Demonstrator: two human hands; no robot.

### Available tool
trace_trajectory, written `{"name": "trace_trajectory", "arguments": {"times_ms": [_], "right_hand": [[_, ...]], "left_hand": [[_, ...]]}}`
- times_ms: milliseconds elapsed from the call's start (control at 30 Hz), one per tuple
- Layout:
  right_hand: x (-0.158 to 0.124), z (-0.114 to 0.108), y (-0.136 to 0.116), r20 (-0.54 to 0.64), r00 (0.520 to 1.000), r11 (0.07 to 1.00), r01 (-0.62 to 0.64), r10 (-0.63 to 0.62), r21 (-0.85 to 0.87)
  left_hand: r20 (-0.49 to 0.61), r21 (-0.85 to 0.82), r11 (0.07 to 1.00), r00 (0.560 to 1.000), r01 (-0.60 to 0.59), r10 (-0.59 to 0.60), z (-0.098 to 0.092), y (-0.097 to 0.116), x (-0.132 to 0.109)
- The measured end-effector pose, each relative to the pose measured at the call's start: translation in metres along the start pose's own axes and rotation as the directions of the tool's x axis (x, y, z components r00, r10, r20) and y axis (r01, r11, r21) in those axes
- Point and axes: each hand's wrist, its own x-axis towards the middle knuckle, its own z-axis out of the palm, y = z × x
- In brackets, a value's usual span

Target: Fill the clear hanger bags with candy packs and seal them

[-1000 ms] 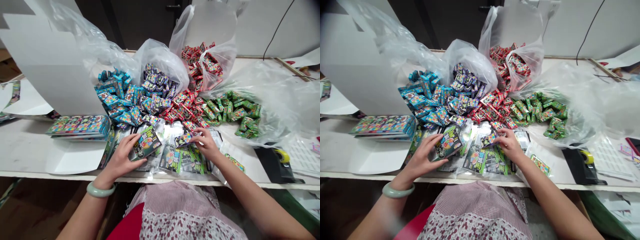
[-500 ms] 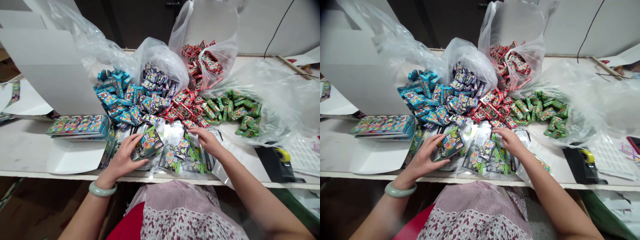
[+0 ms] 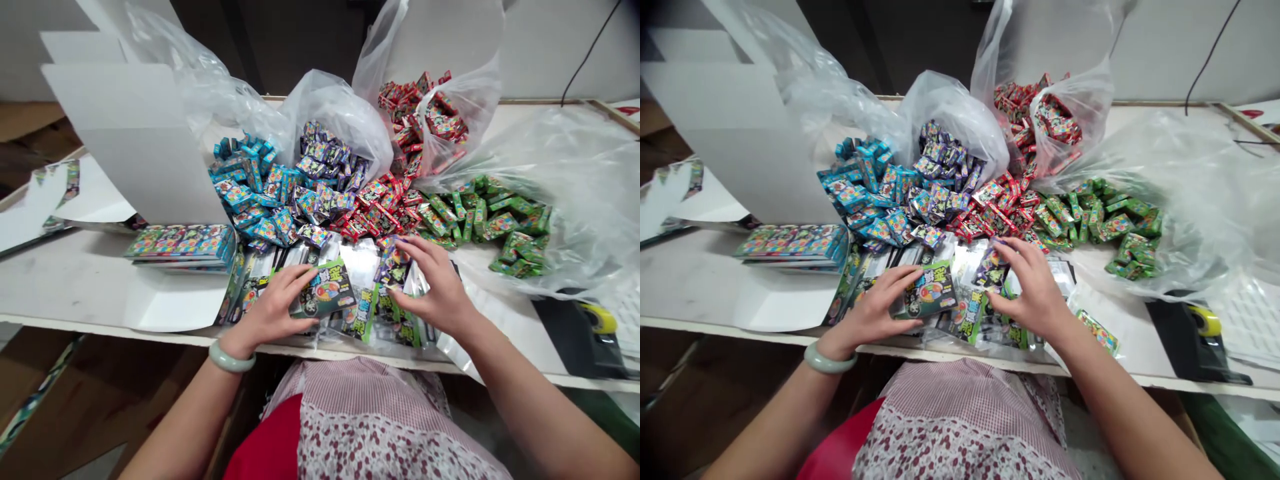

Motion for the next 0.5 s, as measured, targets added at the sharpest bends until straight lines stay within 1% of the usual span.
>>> {"name": "trace_trajectory", "arguments": {"times_ms": [33, 100, 167, 233, 300, 367, 433, 500], "right_hand": [[0.006, -0.006, -0.004, 0.043, 0.998, 0.999, 0.043, -0.042, -0.024], [0.015, -0.012, -0.013, 0.174, 0.98, 0.989, 0.118, -0.102, -0.087], [0.019, -0.011, -0.019, 0.3, 0.942, 0.975, 0.19, -0.149, -0.114], [0.021, -0.008, -0.021, 0.386, 0.9, 0.964, 0.253, -0.203, -0.085], [0.022, -0.004, -0.02, 0.425, 0.874, 0.962, 0.273, -0.236, -0.028], [0.023, 0.0, -0.017, 0.436, 0.868, 0.969, 0.244, -0.239, 0.046], [0.026, 0.005, -0.014, 0.433, 0.869, 0.97, 0.202, -0.24, 0.133], [0.028, 0.011, -0.013, 0.384, 0.894, 0.968, 0.167, -0.23, 0.189]], "left_hand": [[0.002, -0.005, 1.0, 1.0, -0.012, 0.012, 0.0, 0.001, 0.001], [0.002, -0.008, 0.999, 0.999, -0.032, 0.032, 0.001, 0.003, 0.004], [0.009, 0.008, 0.999, 0.999, -0.044, 0.044, 0.001, 0.004, 0.005], [0.022, 0.026, 0.998, 0.998, -0.056, 0.056, 0.003, 0.005, 0.005], [0.041, 0.02, 0.998, 0.997, -0.06, 0.059, 0.005, 0.007, 0.004], [0.054, -0.01, 0.998, 0.997, -0.056, 0.057, 0.008, 0.008, 0.003], [0.049, -0.04, 0.998, 0.998, -0.043, 0.045, 0.01, 0.009, 0.001], [0.023, -0.054, 0.998, 1.0, -0.015, 0.016, 0.01, 0.009, -0.002]]}}
